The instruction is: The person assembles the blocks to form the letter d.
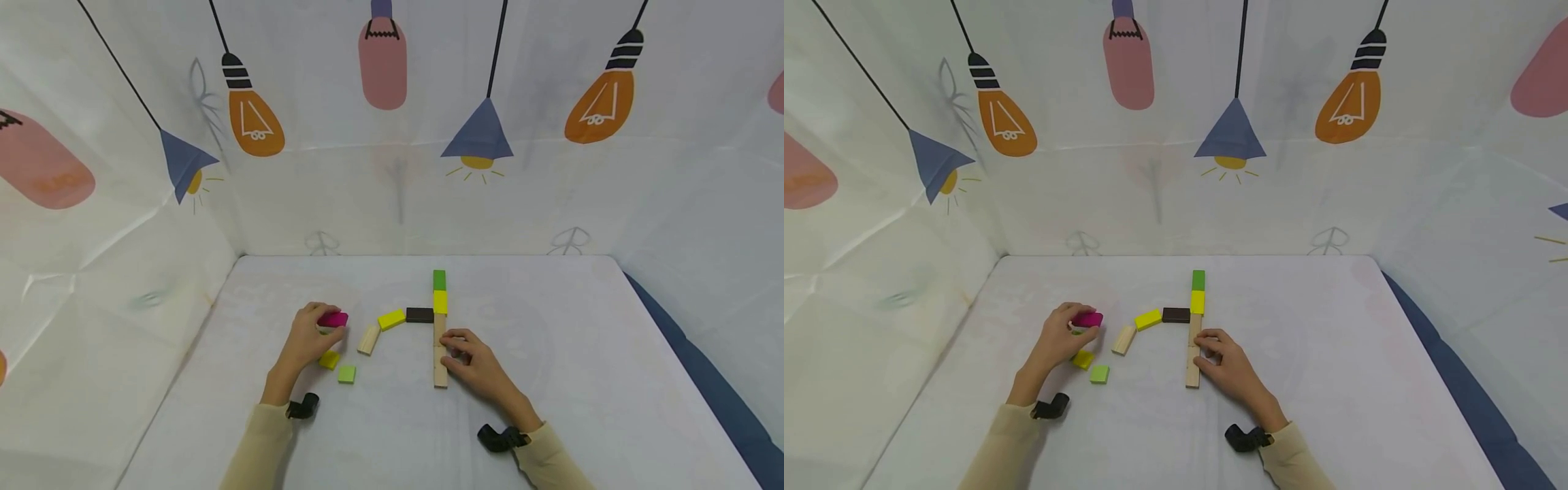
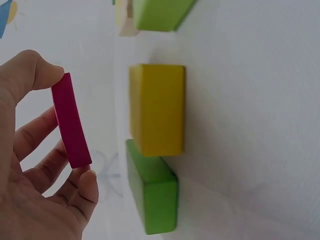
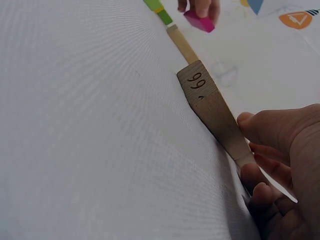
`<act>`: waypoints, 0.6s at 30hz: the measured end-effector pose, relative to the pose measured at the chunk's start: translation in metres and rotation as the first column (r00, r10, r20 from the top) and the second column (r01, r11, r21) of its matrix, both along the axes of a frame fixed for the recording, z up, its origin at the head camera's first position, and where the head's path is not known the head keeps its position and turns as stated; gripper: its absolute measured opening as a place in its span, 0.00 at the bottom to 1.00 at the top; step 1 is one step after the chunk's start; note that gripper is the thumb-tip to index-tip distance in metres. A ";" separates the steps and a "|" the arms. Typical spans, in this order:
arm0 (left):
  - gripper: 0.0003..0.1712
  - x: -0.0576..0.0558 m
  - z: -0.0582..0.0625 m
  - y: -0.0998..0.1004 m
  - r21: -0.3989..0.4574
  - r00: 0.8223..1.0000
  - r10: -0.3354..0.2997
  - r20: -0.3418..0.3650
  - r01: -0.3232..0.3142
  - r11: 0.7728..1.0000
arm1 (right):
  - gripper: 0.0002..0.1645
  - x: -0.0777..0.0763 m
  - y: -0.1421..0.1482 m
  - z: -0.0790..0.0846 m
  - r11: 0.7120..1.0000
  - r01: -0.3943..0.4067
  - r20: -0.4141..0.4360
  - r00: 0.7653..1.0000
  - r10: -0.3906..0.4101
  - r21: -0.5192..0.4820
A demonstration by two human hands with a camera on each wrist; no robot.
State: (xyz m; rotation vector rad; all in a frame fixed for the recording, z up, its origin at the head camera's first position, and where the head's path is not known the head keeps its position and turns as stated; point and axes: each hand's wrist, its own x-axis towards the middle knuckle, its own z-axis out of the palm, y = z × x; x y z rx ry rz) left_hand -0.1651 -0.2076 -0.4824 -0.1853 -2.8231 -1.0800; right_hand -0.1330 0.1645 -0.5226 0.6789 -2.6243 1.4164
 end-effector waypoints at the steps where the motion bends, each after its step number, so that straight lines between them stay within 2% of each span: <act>1: 0.22 0.002 0.003 0.001 0.008 1.000 -0.007 -0.010 0.007 1.000 | 0.22 0.000 0.000 0.000 1.000 -0.002 -0.002 1.000 0.002 -0.001; 8: 0.22 0.023 0.014 0.009 0.036 0.998 -0.058 -0.030 0.059 0.998 | 0.22 0.000 -0.002 0.001 1.000 0.003 0.013 1.000 -0.003 0.009; 14: 0.22 0.046 0.013 0.019 0.068 0.993 -0.109 -0.056 0.112 0.991 | 0.23 -0.001 -0.001 -0.002 1.000 0.007 0.022 1.000 -0.007 0.016; 18: 0.22 0.060 0.011 0.032 0.088 0.983 -0.175 -0.049 0.179 0.980 | 0.23 -0.002 0.000 -0.003 1.000 0.005 0.022 1.000 -0.005 0.014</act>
